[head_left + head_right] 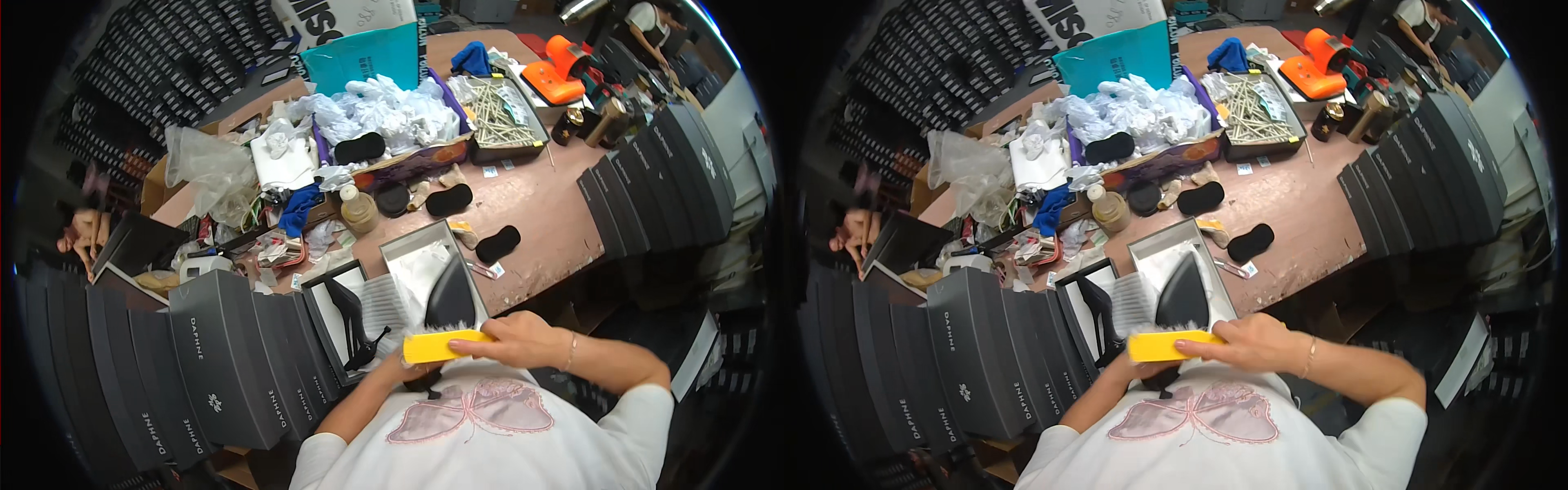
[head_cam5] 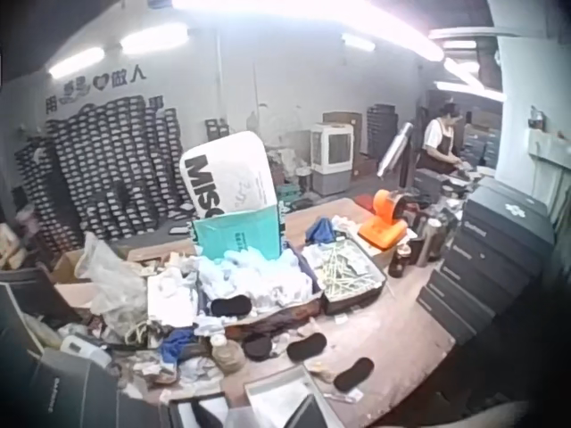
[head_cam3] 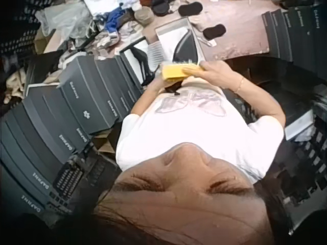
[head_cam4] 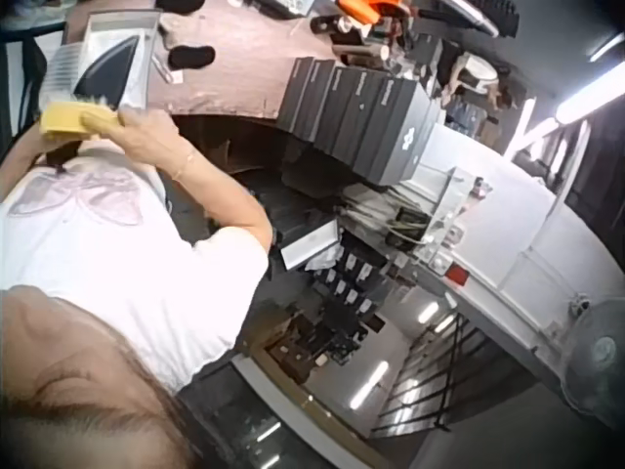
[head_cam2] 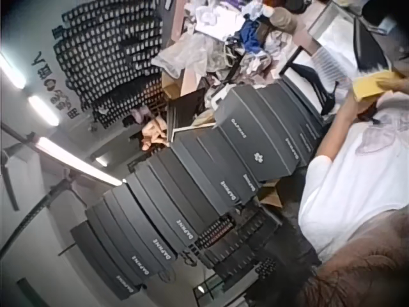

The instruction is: Inspecting high-heeled shoes for quality, cleaning them with a brush, and packing them into boxes with tissue paper.

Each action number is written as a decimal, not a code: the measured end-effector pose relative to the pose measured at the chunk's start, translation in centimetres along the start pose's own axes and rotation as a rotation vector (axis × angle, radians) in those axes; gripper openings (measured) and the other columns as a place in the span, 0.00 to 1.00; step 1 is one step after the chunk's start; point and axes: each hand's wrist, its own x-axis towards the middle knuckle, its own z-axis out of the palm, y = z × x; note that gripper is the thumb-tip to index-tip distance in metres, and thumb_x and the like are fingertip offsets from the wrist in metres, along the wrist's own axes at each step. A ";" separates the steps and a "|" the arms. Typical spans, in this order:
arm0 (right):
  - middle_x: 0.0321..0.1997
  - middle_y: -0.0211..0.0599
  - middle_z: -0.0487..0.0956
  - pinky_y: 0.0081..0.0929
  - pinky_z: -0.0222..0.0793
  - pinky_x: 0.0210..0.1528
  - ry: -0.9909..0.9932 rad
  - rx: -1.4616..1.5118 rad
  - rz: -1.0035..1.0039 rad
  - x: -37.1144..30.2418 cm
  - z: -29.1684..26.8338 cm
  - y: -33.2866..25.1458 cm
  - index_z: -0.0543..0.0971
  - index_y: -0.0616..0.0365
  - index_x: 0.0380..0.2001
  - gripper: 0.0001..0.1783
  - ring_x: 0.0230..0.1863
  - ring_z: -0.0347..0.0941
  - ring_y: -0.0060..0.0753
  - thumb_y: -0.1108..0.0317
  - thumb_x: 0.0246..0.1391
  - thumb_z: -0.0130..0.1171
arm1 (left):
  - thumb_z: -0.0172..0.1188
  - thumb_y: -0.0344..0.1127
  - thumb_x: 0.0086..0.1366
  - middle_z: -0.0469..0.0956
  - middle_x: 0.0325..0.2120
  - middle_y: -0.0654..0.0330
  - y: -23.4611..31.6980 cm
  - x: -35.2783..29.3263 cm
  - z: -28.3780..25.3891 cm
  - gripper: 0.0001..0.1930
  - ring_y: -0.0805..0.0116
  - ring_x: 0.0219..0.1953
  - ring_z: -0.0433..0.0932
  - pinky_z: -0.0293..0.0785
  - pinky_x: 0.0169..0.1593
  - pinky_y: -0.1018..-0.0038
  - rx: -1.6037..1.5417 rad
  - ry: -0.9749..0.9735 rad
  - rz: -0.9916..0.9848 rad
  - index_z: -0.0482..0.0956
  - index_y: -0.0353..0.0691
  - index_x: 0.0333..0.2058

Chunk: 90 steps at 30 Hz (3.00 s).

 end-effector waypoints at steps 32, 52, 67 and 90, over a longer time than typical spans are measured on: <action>0.23 0.49 0.76 0.43 0.68 0.28 0.250 0.262 0.396 7.1 6.2 4.1 0.68 0.46 0.59 0.23 0.26 0.74 0.53 0.61 0.59 0.52 | 0.61 0.35 0.62 0.78 0.27 0.62 4.0 2.4 1.2 0.12 0.75 0.28 0.76 0.73 0.33 0.78 -0.622 0.293 -0.809 0.75 0.34 0.40; 0.25 0.35 0.70 0.33 0.69 0.21 0.157 0.189 0.176 4.0 6.2 -2.3 0.68 0.35 0.59 0.27 0.20 0.72 0.36 0.67 0.55 0.54 | 0.52 0.59 0.64 0.75 0.27 0.60 -1.1 5.3 -8.9 0.24 0.67 0.30 0.79 0.78 0.33 0.72 -1.127 1.188 -0.498 0.71 0.40 0.37; 0.34 0.38 0.79 0.21 0.72 0.30 0.670 1.188 0.557 2.2 7.2 0.3 0.60 0.57 0.64 0.33 0.26 0.74 0.30 0.70 0.56 0.58 | 0.44 0.67 0.63 0.68 0.24 0.62 0.4 7.3 -9.4 0.29 0.71 0.22 0.65 0.60 0.27 0.73 -1.268 0.750 0.058 0.74 0.45 0.43; 0.23 0.29 0.73 0.17 0.60 0.18 -0.089 1.813 0.691 3.4 8.8 6.1 0.73 0.60 0.37 0.13 0.18 0.67 0.18 0.65 0.53 0.62 | 0.51 0.51 0.65 0.67 0.56 0.47 0.8 7.7 3.9 0.26 0.48 0.57 0.67 0.62 0.60 0.45 -1.666 0.990 -0.515 0.67 0.37 0.54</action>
